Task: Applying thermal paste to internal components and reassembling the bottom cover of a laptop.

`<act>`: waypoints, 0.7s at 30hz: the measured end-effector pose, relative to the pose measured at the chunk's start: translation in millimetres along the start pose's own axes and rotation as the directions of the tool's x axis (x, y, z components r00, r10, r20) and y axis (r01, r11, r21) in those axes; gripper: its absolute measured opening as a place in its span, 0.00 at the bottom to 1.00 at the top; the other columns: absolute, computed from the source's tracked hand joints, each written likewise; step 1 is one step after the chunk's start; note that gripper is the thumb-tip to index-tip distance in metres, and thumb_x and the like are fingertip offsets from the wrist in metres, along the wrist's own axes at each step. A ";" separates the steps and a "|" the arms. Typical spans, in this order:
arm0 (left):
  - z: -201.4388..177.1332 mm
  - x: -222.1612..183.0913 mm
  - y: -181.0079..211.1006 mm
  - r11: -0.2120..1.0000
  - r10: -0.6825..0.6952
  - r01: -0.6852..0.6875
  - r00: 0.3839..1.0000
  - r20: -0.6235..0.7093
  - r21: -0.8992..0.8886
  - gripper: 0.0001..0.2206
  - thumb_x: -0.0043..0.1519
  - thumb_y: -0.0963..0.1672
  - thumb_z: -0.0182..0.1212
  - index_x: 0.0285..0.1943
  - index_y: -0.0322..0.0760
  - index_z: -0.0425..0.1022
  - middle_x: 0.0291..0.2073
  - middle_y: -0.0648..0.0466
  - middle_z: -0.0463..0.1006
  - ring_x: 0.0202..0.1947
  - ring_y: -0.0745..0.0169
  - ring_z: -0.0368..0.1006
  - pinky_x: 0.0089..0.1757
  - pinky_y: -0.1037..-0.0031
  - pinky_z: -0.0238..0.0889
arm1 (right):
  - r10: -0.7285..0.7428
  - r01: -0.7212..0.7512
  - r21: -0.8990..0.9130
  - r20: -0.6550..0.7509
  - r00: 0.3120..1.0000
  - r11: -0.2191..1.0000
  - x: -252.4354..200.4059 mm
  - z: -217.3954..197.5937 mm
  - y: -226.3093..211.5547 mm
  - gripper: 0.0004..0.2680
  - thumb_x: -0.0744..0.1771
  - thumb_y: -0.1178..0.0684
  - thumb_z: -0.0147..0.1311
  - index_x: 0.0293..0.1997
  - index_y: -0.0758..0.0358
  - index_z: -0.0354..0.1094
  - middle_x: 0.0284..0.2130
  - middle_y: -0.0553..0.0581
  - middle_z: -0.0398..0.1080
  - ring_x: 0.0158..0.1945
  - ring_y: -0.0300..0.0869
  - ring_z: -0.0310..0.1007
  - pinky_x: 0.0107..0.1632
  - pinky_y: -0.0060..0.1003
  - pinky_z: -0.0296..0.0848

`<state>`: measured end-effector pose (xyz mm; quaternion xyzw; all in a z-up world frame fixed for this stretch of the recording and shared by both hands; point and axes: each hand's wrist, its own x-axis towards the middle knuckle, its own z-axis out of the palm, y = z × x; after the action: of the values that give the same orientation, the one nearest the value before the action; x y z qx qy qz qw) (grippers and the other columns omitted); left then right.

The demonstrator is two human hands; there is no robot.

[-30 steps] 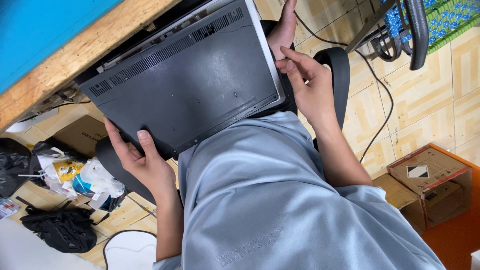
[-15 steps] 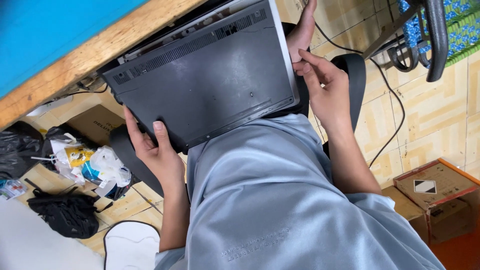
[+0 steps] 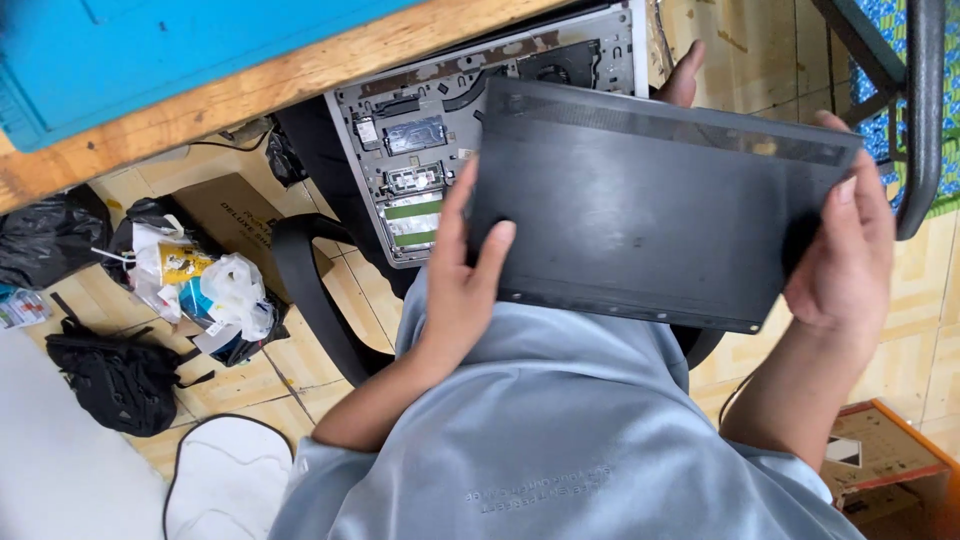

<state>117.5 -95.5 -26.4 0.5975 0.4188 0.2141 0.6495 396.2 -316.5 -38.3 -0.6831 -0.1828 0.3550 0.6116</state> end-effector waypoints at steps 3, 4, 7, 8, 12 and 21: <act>28.9 9.8 2.4 1.000 0.030 -0.031 0.989 0.143 0.003 0.28 0.76 0.46 0.54 0.85 0.38 0.53 0.84 0.45 0.57 0.85 0.54 0.51 0.80 0.62 0.41 | 0.096 -0.111 -0.053 -0.237 0.967 0.992 -3.8 -38.8 5.5 0.24 0.73 0.45 0.59 0.81 0.55 0.60 0.67 0.46 0.71 0.69 0.32 0.72 0.78 0.25 0.70; 34.7 11.7 1.6 0.996 0.021 -0.002 0.974 0.224 -0.084 0.29 0.76 0.45 0.55 0.86 0.40 0.50 0.86 0.45 0.54 0.86 0.54 0.49 0.80 0.63 0.41 | 0.111 -0.135 -0.070 -0.280 0.954 0.988 -7.2 -49.8 5.9 0.23 0.73 0.46 0.61 0.80 0.53 0.62 0.67 0.45 0.72 0.68 0.30 0.74 0.76 0.24 0.73; 45.8 14.8 -1.9 0.977 0.020 0.052 0.942 0.335 -0.206 0.32 0.75 0.42 0.58 0.88 0.42 0.47 0.87 0.47 0.51 0.86 0.54 0.49 0.80 0.63 0.45 | 0.145 -0.177 -0.069 -0.328 0.934 0.982 -13.6 -77.8 10.1 0.23 0.74 0.47 0.61 0.81 0.47 0.62 0.67 0.44 0.73 0.66 0.29 0.76 0.74 0.24 0.78; 48.1 13.9 -3.5 0.968 0.017 0.076 0.930 0.368 -0.239 0.33 0.74 0.40 0.60 0.88 0.42 0.47 0.86 0.48 0.52 0.85 0.55 0.51 0.80 0.63 0.48 | 0.172 -0.199 -0.048 -0.335 0.926 0.979 -18.6 -86.3 12.3 0.23 0.74 0.47 0.60 0.83 0.44 0.60 0.67 0.43 0.73 0.66 0.29 0.76 0.73 0.25 0.79; 45.1 16.3 -8.4 0.936 -0.079 0.202 0.918 0.389 -0.287 0.39 0.70 0.40 0.65 0.88 0.46 0.46 0.70 0.42 0.77 0.63 0.62 0.77 0.66 0.76 0.62 | 0.168 -0.183 -0.004 -0.372 0.913 0.983 -14.0 -75.4 4.1 0.21 0.74 0.48 0.62 0.79 0.44 0.64 0.63 0.46 0.75 0.61 0.32 0.77 0.71 0.27 0.79; 22.4 23.8 5.0 0.715 -0.366 0.517 0.850 0.378 -0.471 0.32 0.73 0.57 0.45 0.81 0.36 0.64 0.56 0.47 0.82 0.49 0.62 0.79 0.54 0.57 0.79 | 0.186 -0.173 0.069 -0.319 0.929 0.983 -2.0 -66.6 4.6 0.20 0.73 0.51 0.61 0.77 0.49 0.66 0.63 0.40 0.74 0.67 0.31 0.75 0.74 0.25 0.75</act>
<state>149.7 -89.4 -29.9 0.2859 0.3813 0.0842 0.8751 441.2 -365.8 -42.2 -0.7336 -0.0098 0.2957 0.6117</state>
